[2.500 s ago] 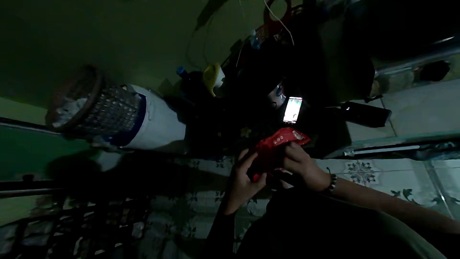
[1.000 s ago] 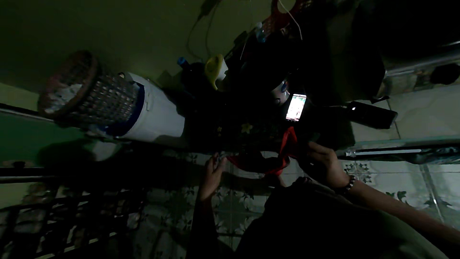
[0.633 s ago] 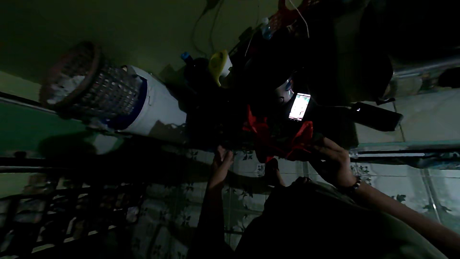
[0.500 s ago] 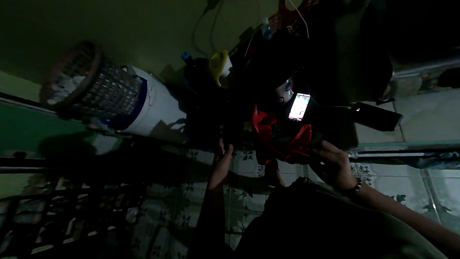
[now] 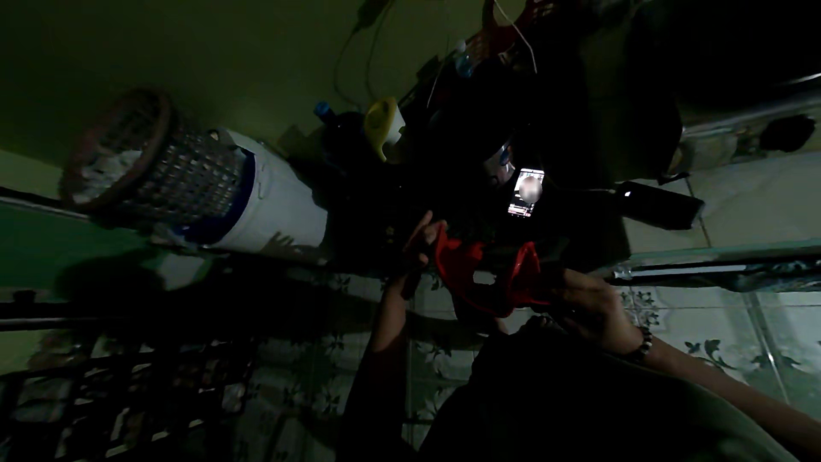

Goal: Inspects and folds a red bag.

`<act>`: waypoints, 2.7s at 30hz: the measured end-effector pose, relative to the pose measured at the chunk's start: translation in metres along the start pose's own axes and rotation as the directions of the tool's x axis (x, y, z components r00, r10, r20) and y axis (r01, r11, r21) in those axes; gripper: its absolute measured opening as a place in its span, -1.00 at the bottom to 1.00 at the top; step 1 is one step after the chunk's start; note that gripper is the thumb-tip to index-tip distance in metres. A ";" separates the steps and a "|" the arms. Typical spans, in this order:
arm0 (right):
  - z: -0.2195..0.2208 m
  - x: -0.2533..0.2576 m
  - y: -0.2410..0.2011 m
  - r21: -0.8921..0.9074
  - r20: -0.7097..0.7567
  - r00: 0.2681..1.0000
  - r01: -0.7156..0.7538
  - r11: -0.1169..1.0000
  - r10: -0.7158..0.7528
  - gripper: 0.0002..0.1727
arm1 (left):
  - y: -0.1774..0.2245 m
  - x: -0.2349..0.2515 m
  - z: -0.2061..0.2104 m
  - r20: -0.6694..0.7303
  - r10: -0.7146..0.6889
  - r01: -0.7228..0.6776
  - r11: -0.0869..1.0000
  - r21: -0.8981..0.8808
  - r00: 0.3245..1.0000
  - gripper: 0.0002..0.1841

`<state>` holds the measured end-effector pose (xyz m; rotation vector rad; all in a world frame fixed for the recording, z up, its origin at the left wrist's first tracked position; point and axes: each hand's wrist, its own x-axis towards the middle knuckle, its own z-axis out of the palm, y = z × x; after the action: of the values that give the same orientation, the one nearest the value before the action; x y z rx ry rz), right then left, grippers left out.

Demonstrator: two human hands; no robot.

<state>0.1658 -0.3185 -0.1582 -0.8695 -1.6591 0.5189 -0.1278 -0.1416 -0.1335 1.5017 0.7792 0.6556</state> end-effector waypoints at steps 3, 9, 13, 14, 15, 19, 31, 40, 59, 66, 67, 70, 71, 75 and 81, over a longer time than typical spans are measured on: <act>0.000 0.001 -0.002 0.019 0.034 0.999 0.006 1.000 -0.007 -0.77 | 0.003 0.003 0.003 0.067 0.021 -0.024 0.998 0.053 0.998 0.39; 0.001 0.005 -0.001 0.006 -0.079 0.988 -0.135 0.991 0.135 -0.82 | -0.003 -0.022 0.009 -0.299 -0.134 0.128 0.991 -0.037 0.945 -0.48; -0.005 0.001 0.010 -0.174 -0.062 0.977 -0.212 0.962 0.204 -0.81 | 0.015 -0.032 0.012 -0.671 0.018 0.176 0.959 0.221 0.742 -0.79; -0.006 0.000 0.012 -0.211 -0.044 0.976 -0.217 0.953 0.213 -0.81 | 0.020 -0.034 0.011 -0.717 0.090 0.183 0.938 0.295 0.691 -0.80; -0.007 0.000 0.013 -0.240 -0.026 0.977 -0.211 0.948 0.211 -0.81 | 0.024 -0.037 0.009 -0.734 0.176 0.151 0.922 0.356 0.656 -0.84; -0.006 0.007 0.018 -0.298 0.002 0.983 -0.173 0.939 0.182 -0.81 | 0.037 -0.046 0.007 -0.713 0.410 0.025 0.858 0.513 0.569 -0.93; -0.016 0.029 0.030 0.019 0.437 0.892 -0.137 0.990 0.115 -0.64 | 0.053 -0.056 0.022 -0.545 0.660 -0.145 0.695 0.704 0.517 -0.84; -0.021 0.023 0.034 -0.011 0.298 0.923 -0.249 0.968 0.241 -0.74 | 0.065 -0.060 0.010 -0.510 0.717 -0.078 0.612 0.787 0.476 -0.79; -0.009 0.106 0.010 -0.061 0.232 0.971 0.070 0.996 -0.054 -0.77 | 0.105 -0.080 -0.011 -0.245 0.153 0.052 0.744 0.666 0.957 0.10; 0.007 0.151 -0.020 0.023 0.338 0.926 0.170 0.985 -0.168 -0.68 | 0.120 -0.037 0.058 -0.098 -0.148 0.171 0.646 0.744 0.984 -0.44; 0.003 0.155 -0.021 0.073 0.319 0.936 0.130 0.989 -0.147 -0.59 | 0.116 -0.037 0.058 -0.128 -0.093 0.157 0.679 0.717 0.987 -0.58; -0.020 0.160 -0.019 0.142 0.323 0.946 -0.020 0.990 -0.027 0.03 | 0.110 -0.042 0.055 -0.228 0.112 0.035 0.830 0.556 0.967 -0.79; -0.028 0.157 -0.014 0.108 0.342 0.940 -0.050 0.993 0.010 0.17 | 0.109 -0.044 0.054 -0.293 0.147 0.017 0.871 0.492 0.945 -0.79; -0.044 0.119 0.018 -0.075 0.355 0.931 -0.061 0.995 0.083 0.30 | 0.104 -0.057 0.049 -0.452 0.207 -0.021 0.924 0.383 0.868 -0.67; -0.048 0.086 0.025 0.036 0.268 0.953 -0.157 0.987 0.142 -0.06 | 0.097 -0.070 0.053 -0.559 0.158 0.053 0.938 0.343 0.814 -0.71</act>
<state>0.2111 -0.2412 -0.1092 -0.9197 -1.8176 0.8128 -0.1196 -0.2306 -0.0383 1.6575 1.3835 1.0943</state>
